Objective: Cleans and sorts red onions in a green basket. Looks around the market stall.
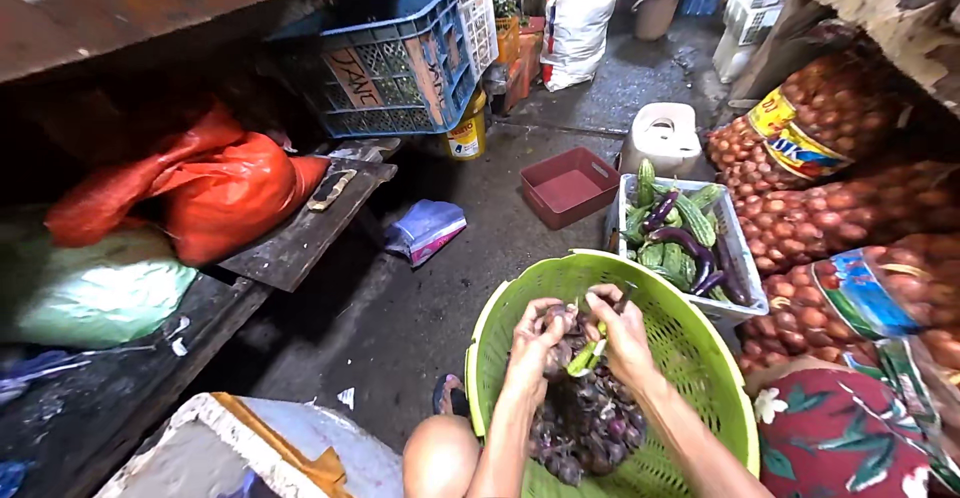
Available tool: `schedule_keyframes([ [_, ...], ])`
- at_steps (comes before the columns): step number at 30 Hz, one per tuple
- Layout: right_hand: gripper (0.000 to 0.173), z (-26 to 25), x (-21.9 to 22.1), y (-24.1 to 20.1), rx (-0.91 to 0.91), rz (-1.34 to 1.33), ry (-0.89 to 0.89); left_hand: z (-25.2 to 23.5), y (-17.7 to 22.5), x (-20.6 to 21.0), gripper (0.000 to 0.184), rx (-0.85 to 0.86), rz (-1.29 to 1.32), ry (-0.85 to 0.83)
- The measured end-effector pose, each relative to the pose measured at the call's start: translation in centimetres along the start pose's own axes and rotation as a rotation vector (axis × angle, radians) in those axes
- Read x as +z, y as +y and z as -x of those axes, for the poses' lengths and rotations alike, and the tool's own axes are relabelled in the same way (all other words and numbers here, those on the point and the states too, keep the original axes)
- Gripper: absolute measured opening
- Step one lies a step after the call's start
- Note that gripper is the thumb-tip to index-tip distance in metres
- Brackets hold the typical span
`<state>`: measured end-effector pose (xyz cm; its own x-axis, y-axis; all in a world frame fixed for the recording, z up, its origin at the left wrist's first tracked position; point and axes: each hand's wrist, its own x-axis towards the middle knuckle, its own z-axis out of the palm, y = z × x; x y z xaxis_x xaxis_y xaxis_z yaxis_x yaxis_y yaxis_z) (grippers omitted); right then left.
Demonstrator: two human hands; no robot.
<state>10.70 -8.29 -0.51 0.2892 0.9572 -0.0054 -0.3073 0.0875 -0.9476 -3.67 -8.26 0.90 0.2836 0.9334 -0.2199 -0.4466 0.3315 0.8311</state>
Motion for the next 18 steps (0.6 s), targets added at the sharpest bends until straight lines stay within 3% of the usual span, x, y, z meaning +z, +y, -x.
schedule_keyframes([
  [2,0.038,0.4,-1.3,0.0,-0.298,0.299,-0.181,0.1,0.2,-0.2,0.027,-0.008,0.019,0.009],
  [3,0.043,0.6,-1.7,-0.3,-0.416,0.438,-0.243,0.0,0.2,-0.1,0.027,-0.007,0.016,0.008],
  [5,0.034,0.5,-1.9,0.1,-0.587,0.54,-0.282,-0.1,0.1,0.0,0.028,0.01,-0.003,-0.003],
  [12,0.012,0.8,-2.2,0.6,-0.502,0.543,-0.148,-0.3,-0.2,-0.7,0.046,0.262,-0.416,-0.019],
  [13,0.013,0.9,-2.1,0.4,-0.455,0.587,-0.106,-0.4,-0.4,-0.8,0.045,0.303,-0.544,-0.038],
  [15,0.011,1.0,-1.5,-0.6,-0.161,0.535,-0.015,-0.5,-0.8,-0.9,0.041,0.369,-0.683,-0.106],
  [18,0.011,0.1,-1.3,-2.3,0.345,0.104,0.009,-0.3,-0.4,-0.5,0.041,0.327,-0.463,-0.186],
])
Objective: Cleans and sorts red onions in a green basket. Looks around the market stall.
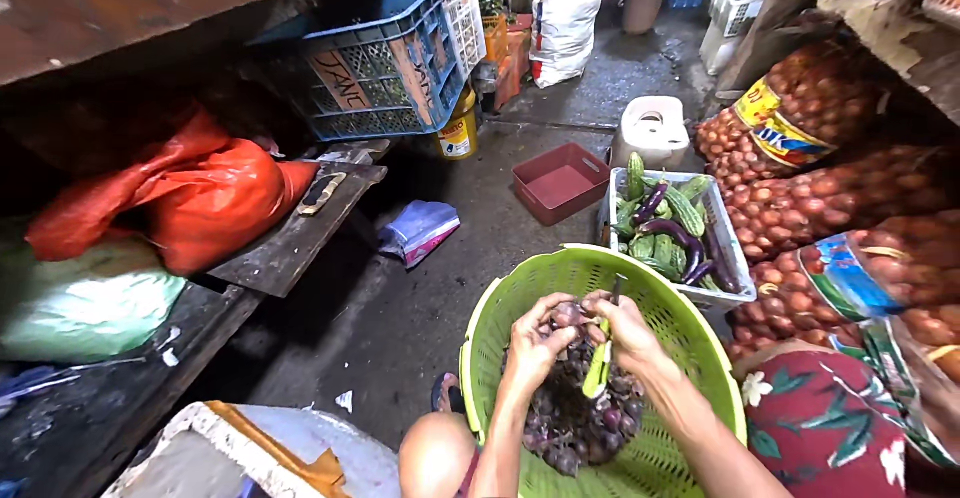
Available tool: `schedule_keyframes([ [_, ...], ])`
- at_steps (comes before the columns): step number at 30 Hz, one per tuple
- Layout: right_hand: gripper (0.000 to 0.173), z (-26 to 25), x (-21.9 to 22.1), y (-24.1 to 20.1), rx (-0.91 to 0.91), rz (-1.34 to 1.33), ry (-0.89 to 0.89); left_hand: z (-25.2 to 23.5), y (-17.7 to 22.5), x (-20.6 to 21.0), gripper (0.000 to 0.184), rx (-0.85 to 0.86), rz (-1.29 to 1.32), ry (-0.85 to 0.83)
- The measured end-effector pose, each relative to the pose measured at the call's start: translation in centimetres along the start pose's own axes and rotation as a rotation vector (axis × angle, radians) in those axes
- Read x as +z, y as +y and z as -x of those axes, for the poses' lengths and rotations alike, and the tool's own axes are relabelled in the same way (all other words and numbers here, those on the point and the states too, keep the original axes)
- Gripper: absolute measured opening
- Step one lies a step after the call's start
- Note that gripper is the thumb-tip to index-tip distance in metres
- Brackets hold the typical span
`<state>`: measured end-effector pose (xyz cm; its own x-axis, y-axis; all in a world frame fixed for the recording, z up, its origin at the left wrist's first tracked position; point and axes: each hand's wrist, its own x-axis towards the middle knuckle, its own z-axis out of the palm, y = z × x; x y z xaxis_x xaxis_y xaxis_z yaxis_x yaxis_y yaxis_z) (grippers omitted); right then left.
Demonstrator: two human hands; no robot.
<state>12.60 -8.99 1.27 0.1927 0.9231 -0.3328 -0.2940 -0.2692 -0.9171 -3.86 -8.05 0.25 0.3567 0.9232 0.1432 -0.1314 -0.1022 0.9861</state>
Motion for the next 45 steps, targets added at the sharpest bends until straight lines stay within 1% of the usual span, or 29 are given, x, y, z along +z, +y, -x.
schedule_keyframes([
  [1,0.011,0.0,-0.3,-0.1,0.064,-0.067,-0.054,0.0,0.4,0.0,0.041,-0.033,0.108,0.022],
  [2,0.01,0.1,-0.6,0.0,0.057,-0.078,-0.117,-0.1,0.6,0.0,0.039,-0.079,0.204,0.06],
  [5,0.007,0.9,-1.1,0.7,-0.145,-0.003,-0.34,-0.1,0.9,-0.1,0.034,-0.216,0.412,0.135],
  [7,0.008,1.5,-1.3,0.6,-0.245,0.013,-0.486,0.0,0.7,-0.1,0.033,-0.269,0.483,0.157],
  [9,0.003,2.0,-1.4,0.2,-0.327,0.004,-0.604,0.0,0.6,-0.1,0.031,-0.3,0.529,0.188],
  [10,0.004,2.2,-1.3,-0.1,-0.361,0.012,-0.607,0.0,0.5,-0.1,0.03,-0.309,0.556,0.194],
  [11,0.015,2.5,-1.0,-0.3,-0.395,0.054,-0.529,0.0,0.5,-0.1,0.028,-0.311,0.582,0.188],
  [12,0.02,2.7,-0.5,-0.5,-0.446,0.129,-0.391,0.1,0.6,-0.1,0.026,-0.309,0.611,0.176],
  [13,0.02,2.6,-0.1,-0.4,-0.527,0.217,-0.249,0.1,0.7,-0.1,0.024,-0.305,0.639,0.164],
  [14,0.013,2.3,0.2,-0.2,-0.615,0.3,-0.155,0.2,0.7,-0.1,0.023,-0.301,0.651,0.153],
  [15,0.014,2.0,0.3,0.0,-0.68,0.361,-0.108,0.2,0.7,0.0,0.023,-0.302,0.648,0.149],
  [16,0.02,1.7,0.5,0.3,-0.72,0.388,-0.07,0.2,0.7,0.1,0.026,-0.305,0.636,0.151],
  [18,0.016,1.3,1.0,1.1,-0.783,0.386,0.013,0.2,0.6,0.3,0.031,-0.299,0.603,0.17],
  [21,0.014,1.0,1.4,2.0,-0.88,0.418,0.071,0.1,0.5,0.3,0.038,-0.261,0.51,0.222],
  [24,0.013,0.9,1.2,2.2,-0.914,0.444,0.052,0.1,0.4,0.1,0.042,-0.208,0.384,0.249],
  [26,0.012,0.8,0.9,2.0,-0.885,0.437,0.023,0.0,0.2,0.1,0.042,-0.175,0.352,0.253],
  [30,0.01,0.3,0.3,1.9,-0.885,0.473,-0.069,-0.1,-0.2,0.0,0.042,-0.126,0.299,0.231],
  [33,0.011,0.1,0.0,2.1,-0.921,0.489,-0.134,0.1,0.3,0.1,0.04,-0.194,0.335,0.22],
  [37,0.011,0.0,-0.4,2.4,-1.018,0.503,-0.185,0.2,0.7,0.2,0.03,-0.304,0.428,0.2],
  [40,0.011,-0.1,-0.3,2.6,-1.117,0.564,-0.181,0.3,0.8,0.3,0.023,-0.345,0.49,0.12],
  [42,0.011,-0.2,-0.3,2.6,-1.16,0.614,-0.205,0.2,0.9,0.2,0.026,-0.366,0.516,0.076],
  [45,0.01,-0.2,-0.4,2.6,-1.164,0.655,-0.26,0.1,1.1,0.0,0.022,-0.405,0.485,0.105],
])
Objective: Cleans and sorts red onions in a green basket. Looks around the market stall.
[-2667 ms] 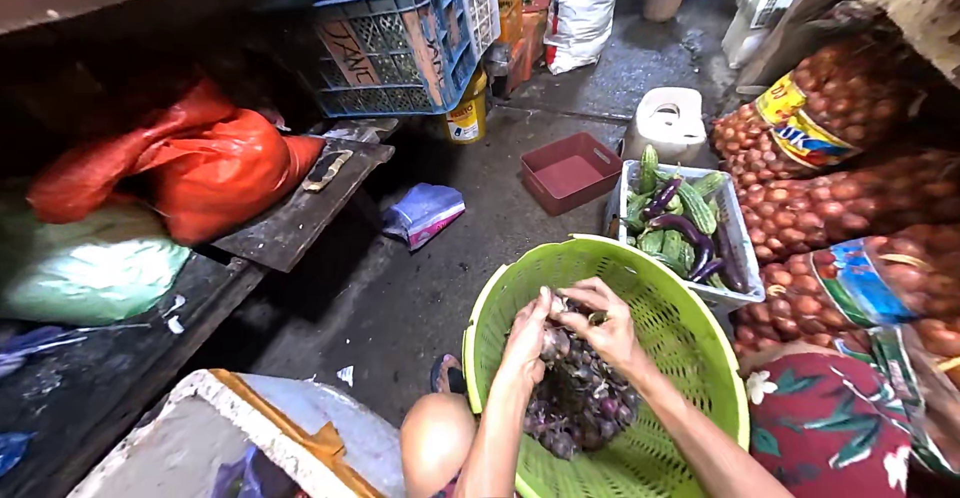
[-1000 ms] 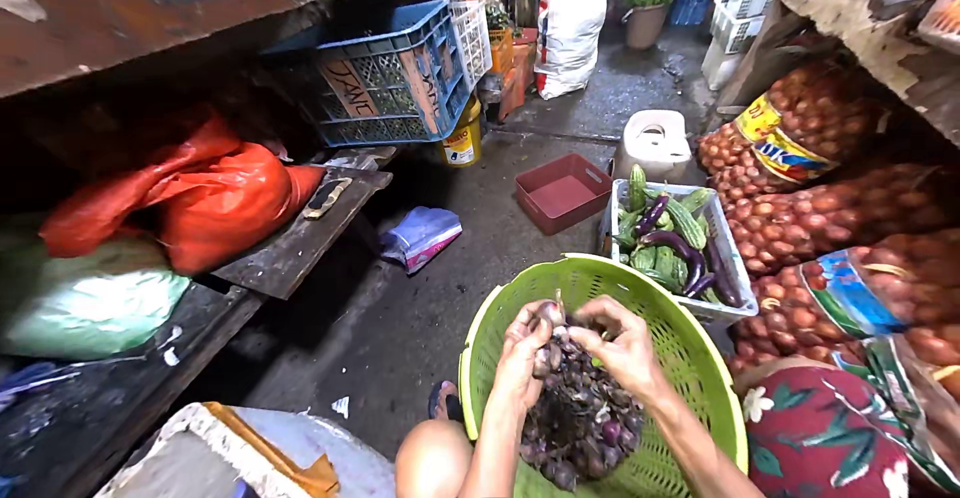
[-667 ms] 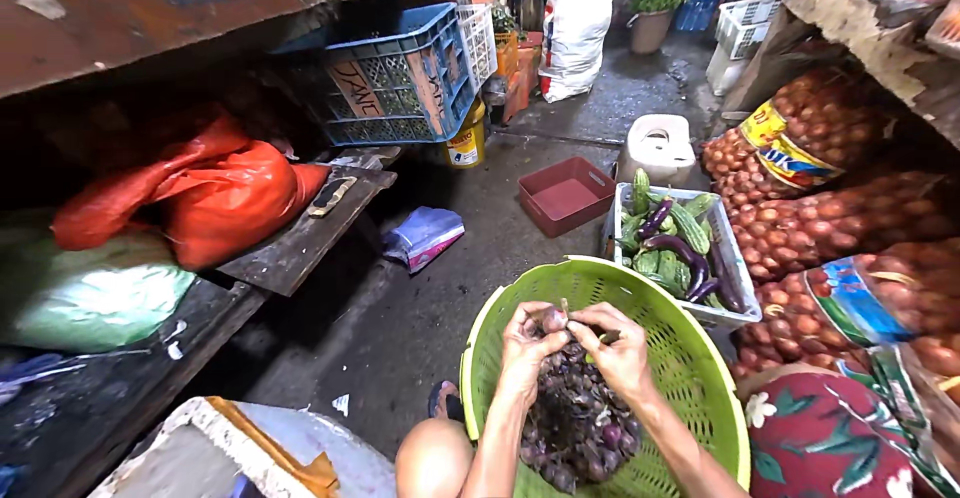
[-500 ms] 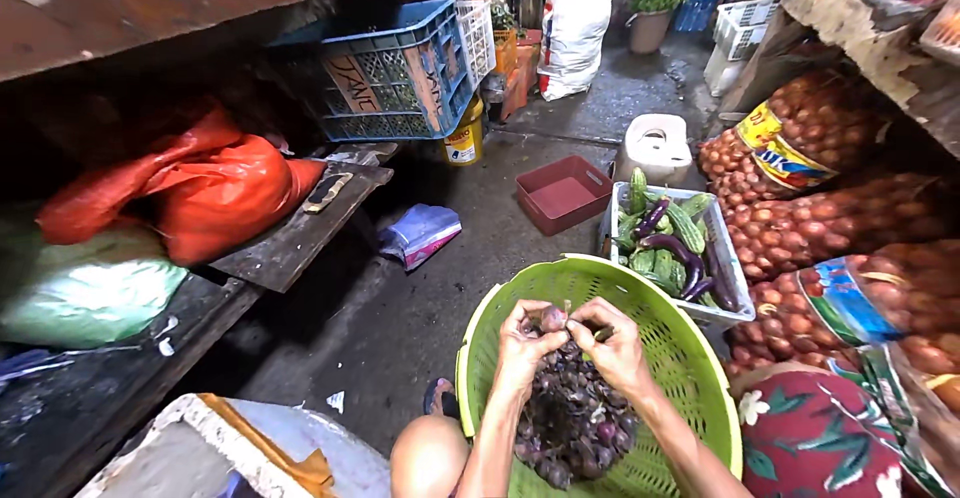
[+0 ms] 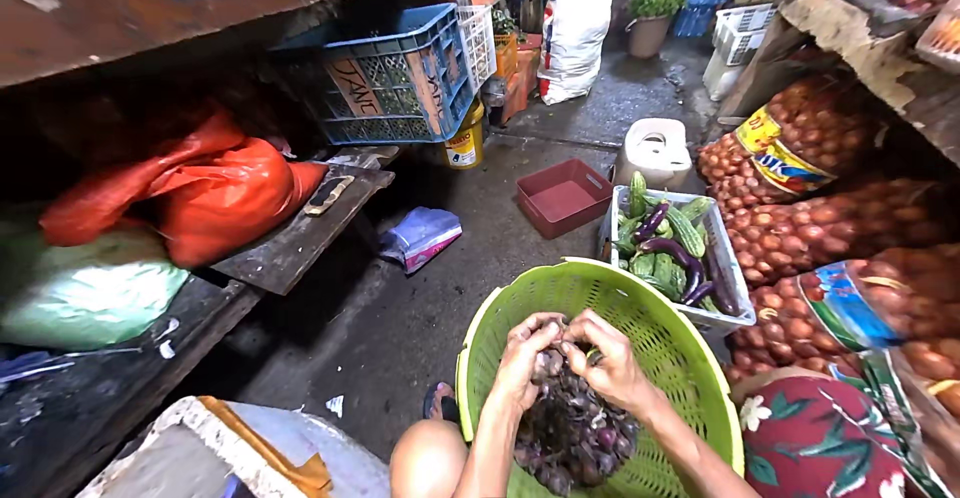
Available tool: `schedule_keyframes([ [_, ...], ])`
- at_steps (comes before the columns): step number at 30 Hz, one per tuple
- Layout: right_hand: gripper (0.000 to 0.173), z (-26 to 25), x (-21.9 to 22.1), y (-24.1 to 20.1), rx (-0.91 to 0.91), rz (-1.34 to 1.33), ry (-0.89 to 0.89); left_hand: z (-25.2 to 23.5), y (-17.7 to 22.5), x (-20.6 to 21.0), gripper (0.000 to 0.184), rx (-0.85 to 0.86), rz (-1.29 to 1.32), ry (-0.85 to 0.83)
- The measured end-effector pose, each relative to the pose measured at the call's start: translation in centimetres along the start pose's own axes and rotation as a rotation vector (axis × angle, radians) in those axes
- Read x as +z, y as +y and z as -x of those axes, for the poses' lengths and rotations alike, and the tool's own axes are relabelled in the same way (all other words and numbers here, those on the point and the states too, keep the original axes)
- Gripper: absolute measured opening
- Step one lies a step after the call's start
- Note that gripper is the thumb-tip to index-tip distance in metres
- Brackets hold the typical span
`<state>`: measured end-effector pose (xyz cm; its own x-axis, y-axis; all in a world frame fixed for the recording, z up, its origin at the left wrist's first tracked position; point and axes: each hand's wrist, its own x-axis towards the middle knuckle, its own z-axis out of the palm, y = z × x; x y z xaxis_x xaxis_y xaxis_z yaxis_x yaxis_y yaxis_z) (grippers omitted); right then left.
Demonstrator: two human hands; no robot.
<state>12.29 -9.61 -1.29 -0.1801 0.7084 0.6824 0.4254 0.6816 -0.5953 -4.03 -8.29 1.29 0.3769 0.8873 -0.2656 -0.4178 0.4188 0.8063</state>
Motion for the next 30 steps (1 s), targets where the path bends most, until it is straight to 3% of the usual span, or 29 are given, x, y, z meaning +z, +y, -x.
schedule_keyframes([
  [3,0.011,0.4,-0.3,-0.1,-0.015,0.025,-0.105,0.0,-0.1,0.3,0.02,-0.014,0.02,0.101],
  [7,0.013,1.2,-0.7,0.0,0.0,0.122,-0.107,-0.2,0.0,0.1,0.042,-0.033,0.142,0.17],
  [10,0.013,0.9,-1.2,0.3,0.176,0.198,0.063,0.1,0.1,0.0,0.042,-0.08,0.173,0.109],
  [12,0.018,0.2,-1.7,0.6,0.414,0.236,0.101,0.1,0.2,0.3,0.043,-0.107,0.182,0.108],
  [13,0.025,-0.3,-2.0,0.9,0.589,0.218,0.055,0.0,0.4,0.4,0.044,-0.104,0.186,0.129],
  [15,0.046,-1.0,-2.1,2.8,0.95,0.196,-0.209,-0.1,0.8,0.3,0.049,-0.078,0.225,0.216],
  [17,0.056,0.1,-0.8,6.4,1.117,0.223,-0.552,-0.2,1.4,0.0,0.05,-0.027,0.284,0.337],
  [19,0.062,1.8,0.8,9.3,1.14,0.338,-0.777,-0.4,2.0,-0.3,0.046,0.046,0.343,0.455],
  [22,0.075,3.4,2.7,10.9,0.999,0.604,-0.839,-0.6,2.4,-0.8,0.042,0.116,0.424,0.588],
  [24,0.057,4.2,4.6,11.8,0.838,0.578,-0.816,-0.7,2.5,-0.9,0.038,0.146,0.444,0.649],
  [26,0.034,4.8,7.6,12.2,0.789,0.369,-0.828,-0.8,2.7,-1.1,0.032,0.182,0.434,0.678],
  [28,0.029,5.8,11.0,11.6,0.811,0.175,-0.855,-0.8,2.8,-1.2,0.03,0.195,0.428,0.671],
  [30,0.034,7.2,14.1,10.0,0.928,0.213,-0.92,-0.8,2.9,-1.1,0.039,0.174,0.444,0.657],
])
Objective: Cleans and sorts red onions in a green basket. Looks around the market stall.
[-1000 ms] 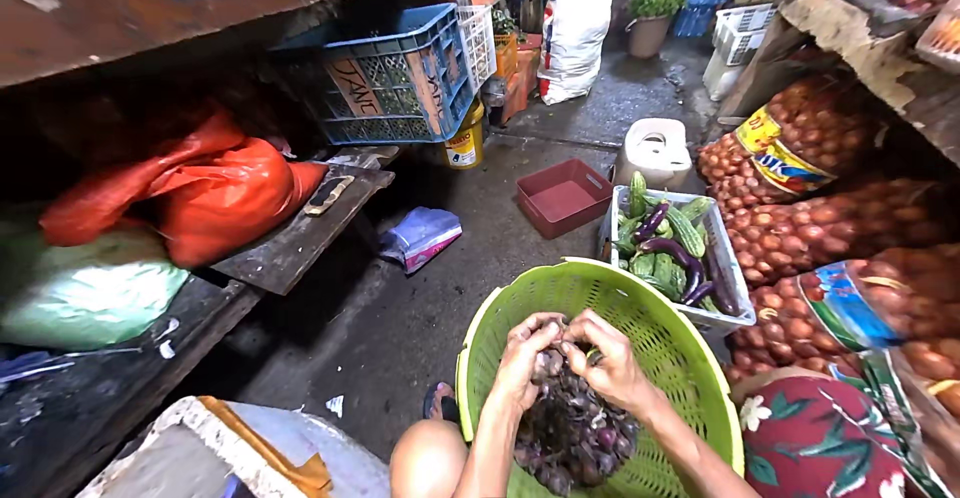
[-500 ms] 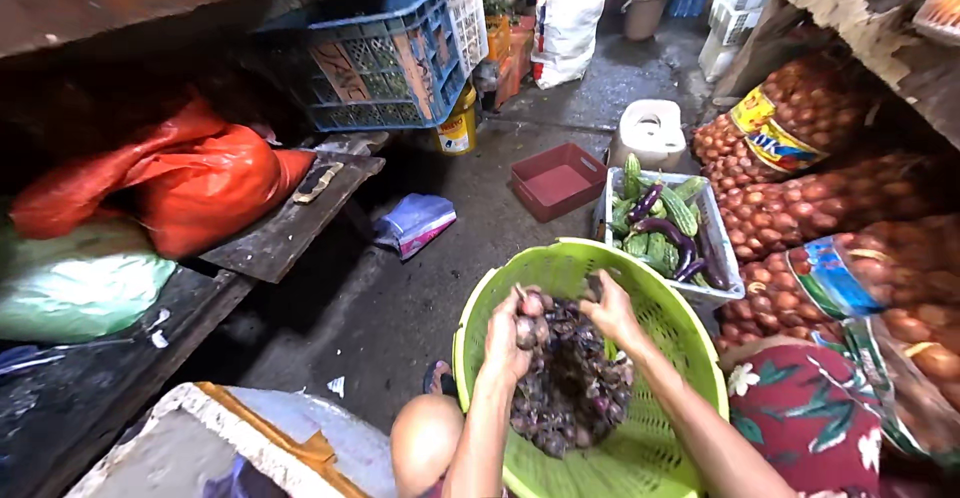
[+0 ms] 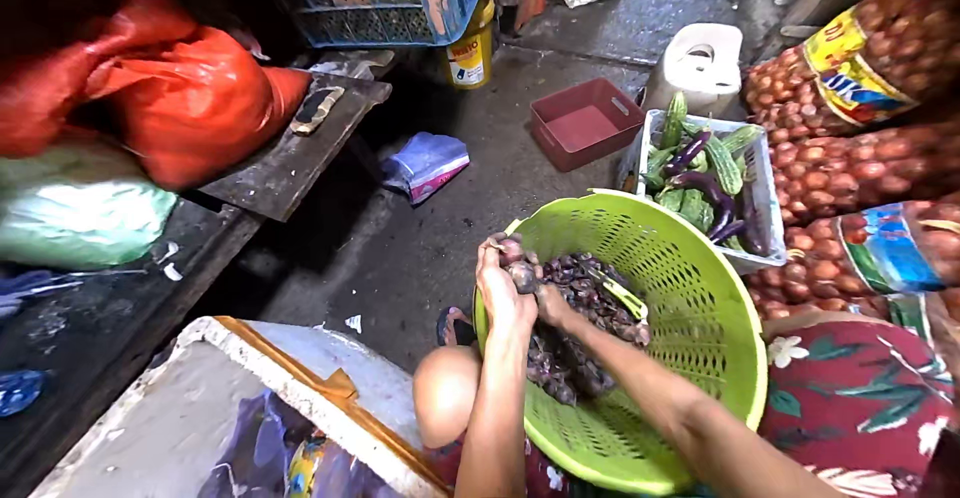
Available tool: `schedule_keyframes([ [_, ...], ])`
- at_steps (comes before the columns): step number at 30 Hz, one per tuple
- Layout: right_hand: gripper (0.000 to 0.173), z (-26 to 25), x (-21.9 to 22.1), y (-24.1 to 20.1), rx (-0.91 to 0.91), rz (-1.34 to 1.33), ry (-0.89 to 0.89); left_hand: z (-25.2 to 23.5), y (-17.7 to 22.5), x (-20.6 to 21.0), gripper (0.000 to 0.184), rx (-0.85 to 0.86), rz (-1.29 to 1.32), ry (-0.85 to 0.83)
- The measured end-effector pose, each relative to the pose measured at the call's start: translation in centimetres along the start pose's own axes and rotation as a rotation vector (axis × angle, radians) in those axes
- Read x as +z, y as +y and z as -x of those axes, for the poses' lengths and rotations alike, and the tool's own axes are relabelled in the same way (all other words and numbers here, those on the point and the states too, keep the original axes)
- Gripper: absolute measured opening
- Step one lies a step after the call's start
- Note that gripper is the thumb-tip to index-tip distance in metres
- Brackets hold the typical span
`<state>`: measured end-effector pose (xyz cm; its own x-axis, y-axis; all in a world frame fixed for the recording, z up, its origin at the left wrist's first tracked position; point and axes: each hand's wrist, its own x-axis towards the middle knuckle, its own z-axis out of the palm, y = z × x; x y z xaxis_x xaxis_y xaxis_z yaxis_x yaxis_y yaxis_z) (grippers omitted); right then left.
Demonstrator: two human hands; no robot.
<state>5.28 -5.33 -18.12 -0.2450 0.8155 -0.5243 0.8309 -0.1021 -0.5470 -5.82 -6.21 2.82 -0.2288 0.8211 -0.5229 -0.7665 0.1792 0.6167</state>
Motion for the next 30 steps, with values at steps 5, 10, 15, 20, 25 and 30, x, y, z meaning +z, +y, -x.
schedule_keyframes([
  [5,0.05,1.4,3.4,-3.6,0.209,0.261,-0.139,0.3,0.0,0.0,0.055,-0.062,-0.189,-0.167],
  [10,0.047,2.0,0.5,-0.2,0.174,-0.397,-0.081,0.6,0.0,-0.2,0.015,-0.064,-0.358,-0.26],
  [15,0.034,8.3,-9.2,-2.0,0.007,-1.122,-0.151,-0.2,-0.3,-0.8,0.021,0.109,-0.83,-0.442],
  [20,0.037,12.8,-13.0,-2.4,-0.278,-0.984,0.115,-0.7,-1.1,-1.2,0.033,0.245,-1.258,-0.565],
  [25,0.044,15.0,-12.3,-2.7,-0.384,-0.622,0.273,-0.8,-2.1,-1.3,0.033,0.185,-1.151,-0.697],
  [30,0.037,15.7,-11.3,-3.6,-0.391,-0.41,0.592,-0.8,-2.4,-1.5,0.023,0.276,-1.061,-0.691],
])
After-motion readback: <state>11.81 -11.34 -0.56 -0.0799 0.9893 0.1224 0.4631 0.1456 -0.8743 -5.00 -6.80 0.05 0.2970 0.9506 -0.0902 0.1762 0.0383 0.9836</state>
